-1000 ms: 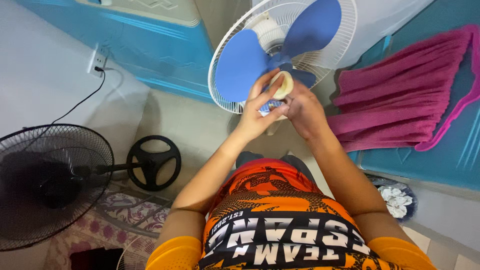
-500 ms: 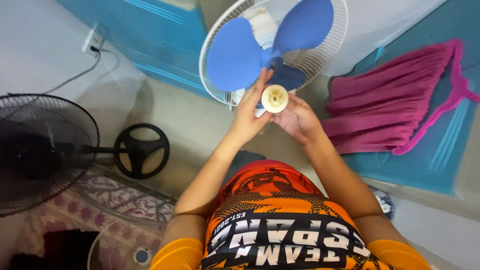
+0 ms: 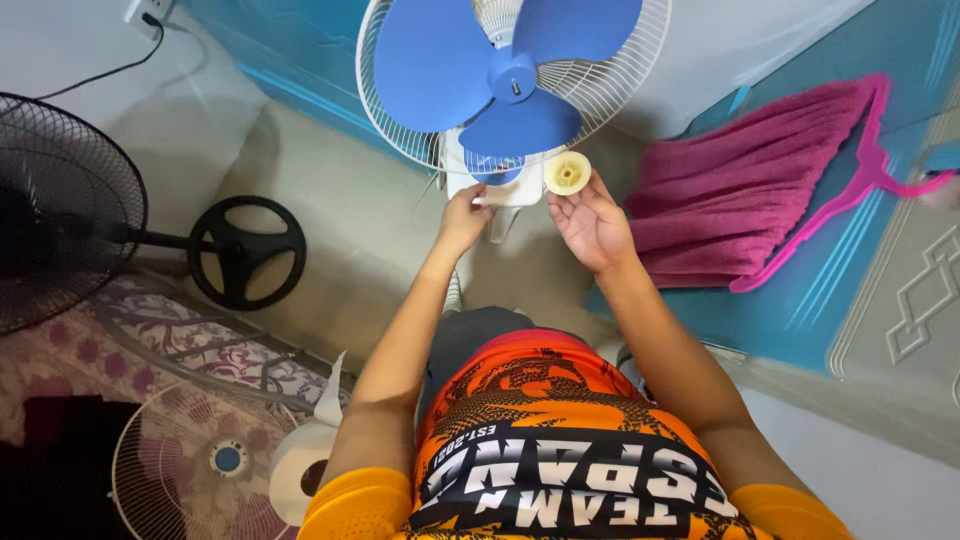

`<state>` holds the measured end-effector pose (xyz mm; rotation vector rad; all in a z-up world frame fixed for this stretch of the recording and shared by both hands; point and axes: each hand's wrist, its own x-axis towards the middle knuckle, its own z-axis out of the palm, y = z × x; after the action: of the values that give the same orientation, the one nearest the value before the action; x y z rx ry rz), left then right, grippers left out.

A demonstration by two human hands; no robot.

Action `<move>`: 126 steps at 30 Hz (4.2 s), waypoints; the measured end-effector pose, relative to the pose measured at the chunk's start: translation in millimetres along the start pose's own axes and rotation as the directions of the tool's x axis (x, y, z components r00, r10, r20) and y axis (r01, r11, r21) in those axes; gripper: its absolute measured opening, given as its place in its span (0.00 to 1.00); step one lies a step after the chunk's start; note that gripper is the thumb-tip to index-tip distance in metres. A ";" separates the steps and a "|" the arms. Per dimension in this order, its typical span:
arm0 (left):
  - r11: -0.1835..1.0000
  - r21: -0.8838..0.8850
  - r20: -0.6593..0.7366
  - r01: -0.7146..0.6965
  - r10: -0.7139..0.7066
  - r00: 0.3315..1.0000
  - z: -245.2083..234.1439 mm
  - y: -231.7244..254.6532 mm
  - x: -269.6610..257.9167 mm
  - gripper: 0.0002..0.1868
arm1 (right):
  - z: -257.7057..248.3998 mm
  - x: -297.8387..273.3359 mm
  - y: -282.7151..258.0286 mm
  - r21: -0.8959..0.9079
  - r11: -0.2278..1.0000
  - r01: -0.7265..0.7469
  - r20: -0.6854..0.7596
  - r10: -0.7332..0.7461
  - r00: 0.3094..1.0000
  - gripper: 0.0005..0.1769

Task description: The person wipes the fan base with a cloth, then installs the fan blade onto the motor shaft and secures it with a nut. They attach the front and rear protective cages and adjust the fan head.

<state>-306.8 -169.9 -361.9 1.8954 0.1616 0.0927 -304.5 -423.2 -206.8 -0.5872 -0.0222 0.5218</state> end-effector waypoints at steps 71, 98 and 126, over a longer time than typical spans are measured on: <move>-0.013 0.744 0.440 -0.668 0.763 0.474 -87.9 161.7 224.2 0.31 | 57.2 162.8 46.2 -0.777 -0.619 0.116 0.542 -0.564 0.623 0.20; -0.074 0.794 0.432 -0.603 0.767 0.474 -85.3 161.8 221.1 0.32 | 67.5 169.3 57.0 -0.934 0.316 -0.168 -0.348 -0.685 0.640 0.17; 0.031 0.745 0.389 -0.666 0.790 0.473 -82.9 158.4 220.6 0.29 | 83.6 161.3 55.0 -0.695 -0.717 0.055 0.612 -0.550 0.569 0.19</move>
<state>-90.5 -107.9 -188.7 2.7786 -0.9603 1.0767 -203.4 -263.8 -186.5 -2.4795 -0.5505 -1.0357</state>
